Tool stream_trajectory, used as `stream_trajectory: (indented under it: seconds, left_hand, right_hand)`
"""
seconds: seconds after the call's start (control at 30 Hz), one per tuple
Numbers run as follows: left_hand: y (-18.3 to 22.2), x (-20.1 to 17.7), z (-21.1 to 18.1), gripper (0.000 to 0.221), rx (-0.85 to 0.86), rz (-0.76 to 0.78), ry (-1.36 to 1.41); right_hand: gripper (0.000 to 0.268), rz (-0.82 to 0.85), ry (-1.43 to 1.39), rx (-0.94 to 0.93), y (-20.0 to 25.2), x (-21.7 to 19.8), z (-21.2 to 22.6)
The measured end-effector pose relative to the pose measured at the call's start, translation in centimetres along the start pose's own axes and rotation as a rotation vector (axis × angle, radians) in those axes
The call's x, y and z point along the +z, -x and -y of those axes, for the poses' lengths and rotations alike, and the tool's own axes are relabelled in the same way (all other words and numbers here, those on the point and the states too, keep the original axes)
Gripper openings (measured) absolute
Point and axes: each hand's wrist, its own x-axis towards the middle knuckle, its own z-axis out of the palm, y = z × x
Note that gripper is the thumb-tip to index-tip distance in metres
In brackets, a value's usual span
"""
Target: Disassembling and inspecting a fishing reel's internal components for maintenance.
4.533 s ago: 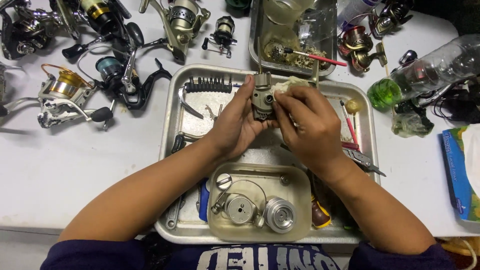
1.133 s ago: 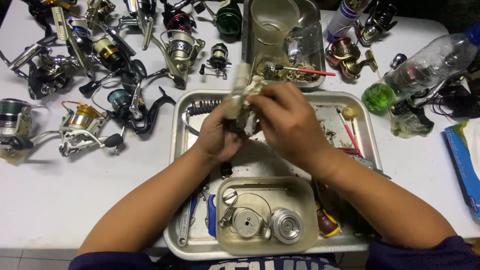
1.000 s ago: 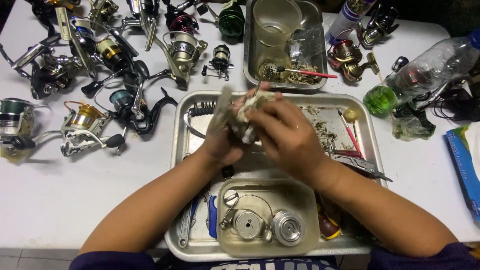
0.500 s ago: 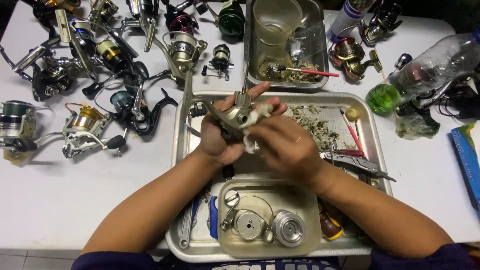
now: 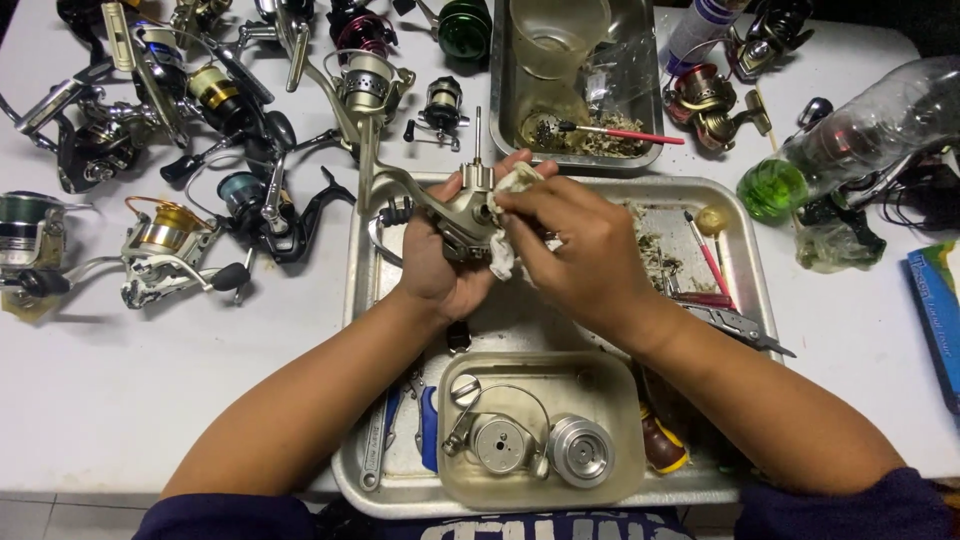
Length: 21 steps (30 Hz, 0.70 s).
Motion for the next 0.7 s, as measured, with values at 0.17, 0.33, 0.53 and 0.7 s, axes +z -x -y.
stream_trajectory:
  seconds: [0.17,0.33,0.53,0.7]
  left_hand:
    - [-0.3,-0.9,-0.2,0.066,0.070,-0.002,0.051]
    - [-0.7,-1.4,0.0,0.053,0.150,-0.010,0.087]
    - [-0.7,-3.4,1.6,0.051,0.170,-0.194,-0.110]
    - [-0.4,-1.7,1.0,0.040,0.143,-0.345,-0.069]
  right_hand:
    - [0.009,0.044,-0.020,0.028,-0.2,1.3,-0.1]
    - [0.010,0.116,-0.043,0.042,1.4,2.1,-0.1]
    - [0.008,0.014,-0.063,0.012,-0.8,1.5,0.1]
    - [0.012,0.014,-0.169,0.045,-3.0,1.2,1.6]
